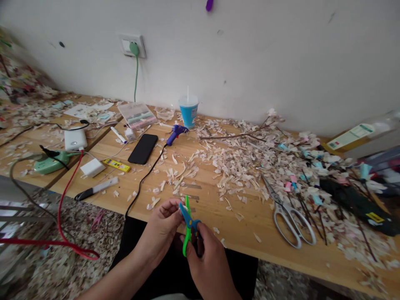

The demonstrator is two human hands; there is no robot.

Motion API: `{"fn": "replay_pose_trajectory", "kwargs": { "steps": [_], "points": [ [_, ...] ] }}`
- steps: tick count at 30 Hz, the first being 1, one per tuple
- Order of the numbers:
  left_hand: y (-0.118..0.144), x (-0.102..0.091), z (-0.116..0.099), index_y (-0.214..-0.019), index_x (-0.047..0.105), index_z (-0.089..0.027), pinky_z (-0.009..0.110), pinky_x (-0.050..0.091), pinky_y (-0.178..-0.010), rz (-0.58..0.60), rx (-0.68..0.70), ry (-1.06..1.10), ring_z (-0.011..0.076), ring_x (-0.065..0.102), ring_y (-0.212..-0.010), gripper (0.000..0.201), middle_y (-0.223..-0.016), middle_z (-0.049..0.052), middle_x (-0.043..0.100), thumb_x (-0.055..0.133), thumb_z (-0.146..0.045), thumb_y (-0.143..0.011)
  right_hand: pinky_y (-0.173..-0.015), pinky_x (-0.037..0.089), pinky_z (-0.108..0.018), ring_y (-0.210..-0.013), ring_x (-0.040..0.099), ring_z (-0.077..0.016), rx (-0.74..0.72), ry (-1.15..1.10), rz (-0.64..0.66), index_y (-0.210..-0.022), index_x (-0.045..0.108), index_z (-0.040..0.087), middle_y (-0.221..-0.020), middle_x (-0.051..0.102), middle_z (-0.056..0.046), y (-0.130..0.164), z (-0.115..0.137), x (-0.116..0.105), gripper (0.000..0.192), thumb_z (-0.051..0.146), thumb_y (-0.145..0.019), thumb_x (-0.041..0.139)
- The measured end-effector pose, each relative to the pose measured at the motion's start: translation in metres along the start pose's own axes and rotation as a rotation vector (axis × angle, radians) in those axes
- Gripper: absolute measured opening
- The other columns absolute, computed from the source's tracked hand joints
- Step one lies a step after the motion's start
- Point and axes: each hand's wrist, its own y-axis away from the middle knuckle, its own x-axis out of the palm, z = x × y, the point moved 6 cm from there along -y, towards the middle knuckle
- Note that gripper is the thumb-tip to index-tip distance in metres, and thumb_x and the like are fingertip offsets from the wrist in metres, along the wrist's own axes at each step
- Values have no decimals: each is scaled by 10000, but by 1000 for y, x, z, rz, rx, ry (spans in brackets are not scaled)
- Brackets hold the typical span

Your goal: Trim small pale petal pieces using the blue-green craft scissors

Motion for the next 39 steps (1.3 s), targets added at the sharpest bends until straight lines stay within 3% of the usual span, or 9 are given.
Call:
{"fn": "replay_pose_trajectory", "kwargs": {
  "steps": [11, 17, 20, 24, 28, 34, 39],
  "points": [
    [1, -3, -8, -741, 632, -147, 196, 449, -625, 62, 4, -67, 84, 546, -630, 206, -706, -11, 608, 801, -248, -683, -825, 509, -342, -892, 653, -239, 88, -82, 26, -968, 651, 196, -939, 713, -90, -3, -8, -4, 234, 325, -861, 488],
    [-1, -9, -3, -853, 662, -139, 204, 465, -660, 49, -44, -56, 84, 576, -636, 297, -728, -6, 636, 836, -253, -642, -822, 523, -325, -978, 641, -242, 12, 22, -34, -1157, 572, 197, -1085, 678, -112, 2, -4, -13, 398, 436, -839, 543],
    [-3, -10, -3, -924, 620, -158, 227, 489, -675, 43, -33, -72, 110, 613, -662, 401, -727, -2, 663, 853, -269, -617, -754, 519, -315, -856, 646, -220, -1, 116, 26, -1133, 569, 192, -1001, 682, -95, 3, -2, -13, 359, 387, -833, 531],
    [-5, -10, -6, -862, 551, -169, 226, 496, -624, 95, -15, -178, 120, 629, -627, 418, -704, -1, 682, 858, -263, -594, -672, 479, -298, -727, 602, -188, 29, 181, 105, -1034, 583, 204, -862, 662, -45, 0, 1, -15, 239, 296, -826, 511],
    [-6, -10, -8, -869, 499, -184, 218, 488, -609, 160, -19, -290, 114, 630, -585, 416, -656, -15, 682, 831, -236, -624, -686, 458, -305, -750, 596, -196, 36, 208, 142, -980, 581, 207, -825, 646, -38, 0, 3, -16, 182, 310, -850, 504],
    [-11, -14, -10, -860, 478, -193, 229, 485, -592, 148, -6, -379, 130, 635, -554, 366, -600, -29, 658, 784, -208, -659, -713, 448, -319, -788, 597, -206, 41, 258, 184, -1004, 550, 211, -868, 637, -46, 2, 1, -13, 185, 331, -876, 492],
    [-10, -15, -14, -859, 510, -189, 221, 482, -611, 156, 36, -503, 124, 645, -599, 256, -681, -12, 685, 689, -103, -697, -705, 435, -306, -796, 595, -204, 58, 241, 223, -956, 557, 209, -869, 641, -50, 1, 7, -14, 191, 374, -890, 488]
  ]
}}
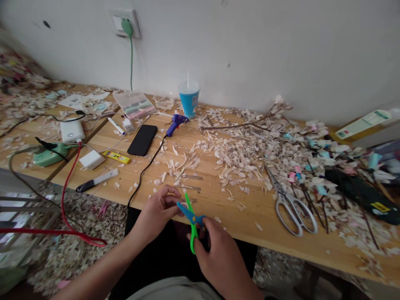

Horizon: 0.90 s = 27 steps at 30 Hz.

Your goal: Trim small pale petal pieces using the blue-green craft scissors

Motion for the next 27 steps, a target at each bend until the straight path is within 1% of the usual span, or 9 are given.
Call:
{"fn": "replay_pose_trajectory", "kwargs": {
  "steps": [5, 8, 10, 12, 15, 19, 21, 23, 27],
  "points": [
    [4, -2, -7, -863, 541, -186, 219, 475, -641, 20, 67, -140, 123, 647, -674, 214, -728, -17, 679, 663, -88, -717, -669, 416, -302, -734, 584, -192, 36, -8, 36, -950, 573, 204, -811, 637, -32, 0, 0, 0, 208, 377, -892, 474],
    [5, -2, -8, -871, 545, -181, 228, 479, -669, 39, 68, -152, 124, 646, -707, 225, -753, -12, 677, 683, -96, -715, -682, 411, -308, -747, 587, -198, 52, -8, 28, -964, 576, 208, -815, 639, -29, 0, -4, 3, 211, 379, -891, 476],
    [3, -4, -5, -891, 543, -179, 223, 473, -660, 47, 53, -123, 120, 643, -701, 257, -760, -9, 678, 704, -101, -706, -676, 405, -309, -746, 586, -203, 56, -4, 26, -959, 577, 214, -805, 638, -27, 0, -7, 5, 209, 386, -892, 477],
    [1, -5, -1, -918, 553, -174, 220, 471, -666, 59, 27, -60, 117, 642, -704, 311, -760, -8, 678, 743, -107, -680, -673, 401, -309, -742, 585, -204, 55, -5, 21, -947, 576, 218, -797, 637, -26, 0, -8, 6, 203, 386, -892, 477],
    [1, -2, 9, -931, 595, -158, 238, 492, -714, 83, -49, 121, 122, 647, -733, 370, -779, 1, 683, 809, -135, -630, -680, 404, -308, -749, 591, -206, 48, -18, 12, -923, 572, 222, -798, 637, -25, 0, -8, 6, 181, 370, -891, 473],
    [8, 9, 30, -864, 655, -121, 258, 510, -733, 77, -193, 418, 120, 642, -713, 302, -798, 31, 699, 831, -226, -642, -736, 419, -315, -793, 608, -210, 34, -28, -18, -913, 557, 225, -836, 644, -33, 1, -7, 6, 131, 315, -879, 469],
    [12, 14, 37, -826, 667, -114, 261, 511, -731, 47, -210, 520, 116, 636, -691, 272, -775, 31, 701, 829, -249, -654, -747, 424, -317, -803, 610, -212, 29, -19, -26, -913, 551, 227, -844, 646, -33, 2, -8, 7, 115, 293, -870, 466],
    [14, 16, 40, -804, 675, -111, 253, 508, -713, 24, -200, 559, 111, 628, -668, 259, -749, 28, 700, 832, -252, -653, -749, 429, -316, -819, 613, -215, 23, -10, -26, -916, 551, 231, -868, 653, -36, 3, -9, 9, 111, 282, -866, 466],
    [14, 16, 39, -772, 682, -108, 229, 490, -668, 23, -194, 544, 94, 602, -618, 262, -703, 19, 688, 843, -263, -637, -759, 444, -317, -859, 625, -224, 12, 2, -48, -945, 558, 226, -906, 662, -53, 5, -11, 9, 133, 284, -864, 469]
  ]
}}
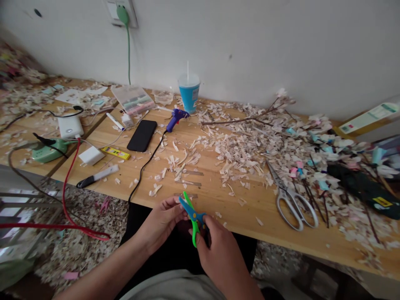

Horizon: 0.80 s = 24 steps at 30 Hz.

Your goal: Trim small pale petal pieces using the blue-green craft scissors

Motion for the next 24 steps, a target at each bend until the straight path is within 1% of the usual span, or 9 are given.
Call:
{"fn": "replay_pose_trajectory", "kwargs": {
  "steps": [4, 6, 11, 16, 19, 22, 24],
  "points": [
    [-1, 0, -6, -772, 680, -116, 219, 475, -656, 6, 3, -87, 87, 579, -604, 262, -689, 8, 676, 837, -281, -643, -839, 448, -344, -963, 616, -237, -19, -4, -23, -1051, 542, 202, -1008, 652, -86, 1, 0, -1, 214, 285, -872, 457],
    [-1, 0, -8, -763, 679, -116, 218, 469, -651, 31, 8, -166, 89, 571, -604, 256, -672, 8, 666, 824, -301, -660, -852, 450, -348, -969, 612, -236, -27, -8, -24, -1078, 530, 194, -1026, 643, -94, 1, 0, -1, 237, 282, -871, 456],
    [-2, 0, -18, -777, 685, -129, 231, 470, -655, 69, 41, -322, 105, 574, -621, 256, -667, 6, 654, 799, -338, -682, -808, 469, -345, -915, 621, -232, -42, 6, -14, -1041, 542, 204, -988, 649, -87, 2, 1, -1, 216, 319, -882, 453],
    [0, 2, -25, -777, 687, -128, 222, 457, -625, 83, 17, -432, 94, 558, -594, 277, -702, 9, 663, 813, -337, -646, -804, 470, -338, -921, 623, -230, -39, 8, -30, -1006, 541, 208, -965, 650, -81, 1, 1, -2, 175, 267, -868, 449],
    [0, 4, -28, -767, 682, -128, 217, 449, -610, 101, 7, -475, 90, 542, -582, 272, -692, 5, 654, 812, -330, -640, -798, 469, -342, -898, 619, -227, -44, 5, -25, -1019, 534, 203, -953, 647, -78, 1, 1, 0, 184, 266, -861, 464],
    [0, 4, -31, -760, 682, -128, 211, 437, -592, 117, 23, -517, 92, 529, -578, 259, -654, -6, 627, 804, -327, -649, -823, 467, -354, -933, 615, -232, -46, -1, -33, -1053, 530, 196, -992, 645, -88, 1, 0, 1, 213, 248, -859, 461],
    [0, 4, -33, -773, 683, -130, 214, 437, -597, 130, 43, -555, 98, 533, -592, 241, -652, -5, 619, 778, -333, -684, -845, 463, -365, -967, 610, -237, -40, -4, -30, -1066, 526, 191, -1023, 642, -99, 1, 0, 1, 224, 228, -859, 451]
  ]
}}
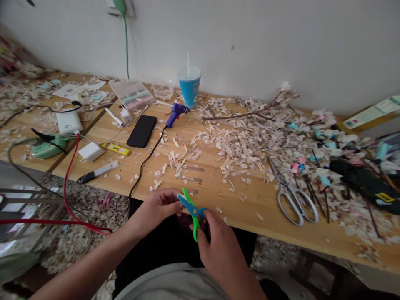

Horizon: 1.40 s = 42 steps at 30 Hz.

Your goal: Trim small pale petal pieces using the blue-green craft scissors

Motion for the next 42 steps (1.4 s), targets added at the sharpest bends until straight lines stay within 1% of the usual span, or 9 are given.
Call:
{"fn": "replay_pose_trajectory", "kwargs": {
  "steps": [5, 12, 15, 17, 22, 25, 28, 34, 42],
  "points": [
    [2, -3, -3, -809, 681, -135, 227, 433, -616, 42, 52, -121, 114, 547, -626, 219, -690, 15, 621, 693, -352, -780, -778, 472, -353, -878, 614, -225, 5, 20, 26, -1034, 528, 197, -957, 645, -87, 0, 4, -2, 188, 246, -865, 463],
    [5, -4, -22, -830, 702, -144, 227, 415, -603, 76, 62, -331, 130, 558, -649, 168, -707, 23, 637, 669, -304, -793, -798, 474, -367, -908, 619, -238, -5, 22, 29, -987, 541, 195, -959, 645, -93, 1, 3, -1, 163, 256, -879, 436],
    [3, -6, -23, -811, 703, -145, 232, 420, -614, 73, 30, -364, 134, 568, -659, 156, -716, 23, 651, 695, -295, -768, -804, 475, -367, -920, 618, -240, -11, 23, 18, -1021, 546, 191, -995, 647, -102, 1, 0, 1, 189, 265, -874, 454],
    [1, -5, -17, -810, 696, -141, 234, 433, -627, 63, -2, -256, 128, 568, -653, 184, -715, 20, 653, 743, -297, -724, -810, 477, -367, -924, 618, -238, -4, 7, 8, -1057, 540, 186, -1001, 648, -103, 1, -2, 3, 217, 249, -870, 449],
    [3, 7, 8, -799, 678, -130, 238, 471, -668, -37, -107, 268, 113, 582, -649, 272, -696, 16, 653, 793, -348, -682, -825, 479, -373, -939, 620, -244, 2, 19, -46, -1070, 536, 176, -1012, 648, -113, 3, -4, 5, 238, 227, -857, 446],
    [5, 13, 15, -796, 680, -124, 222, 469, -650, -79, -93, 360, 109, 586, -647, 281, -700, 23, 660, 806, -344, -675, -821, 481, -370, -934, 620, -242, 1, 23, -29, -1070, 537, 173, -1010, 649, -116, 4, -5, 5, 237, 238, -858, 453],
    [5, 13, 14, -791, 677, -121, 216, 463, -623, -64, -47, 310, 105, 577, -624, 292, -697, 24, 656, 803, -358, -677, -810, 486, -361, -924, 621, -236, -9, -2, -15, -1077, 545, 175, -1004, 653, -110, 4, -4, 4, 243, 266, -867, 462],
    [3, 6, 2, -761, 664, -130, 226, 457, -600, -69, 6, 85, 100, 555, -570, 268, -665, 9, 646, 784, -356, -682, -772, 479, -337, -864, 618, -221, 11, -29, 12, -1040, 548, 188, -941, 646, -83, 3, -1, 3, 203, 252, -865, 467],
    [3, 3, -5, -768, 659, -140, 219, 464, -597, -93, 51, -31, 104, 554, -591, 190, -662, 0, 640, 758, -285, -696, -783, 455, -340, -867, 599, -215, 17, -71, 31, -1039, 526, 195, -943, 632, -71, 2, 3, 5, 184, 271, -881, 472]
  ]
}}
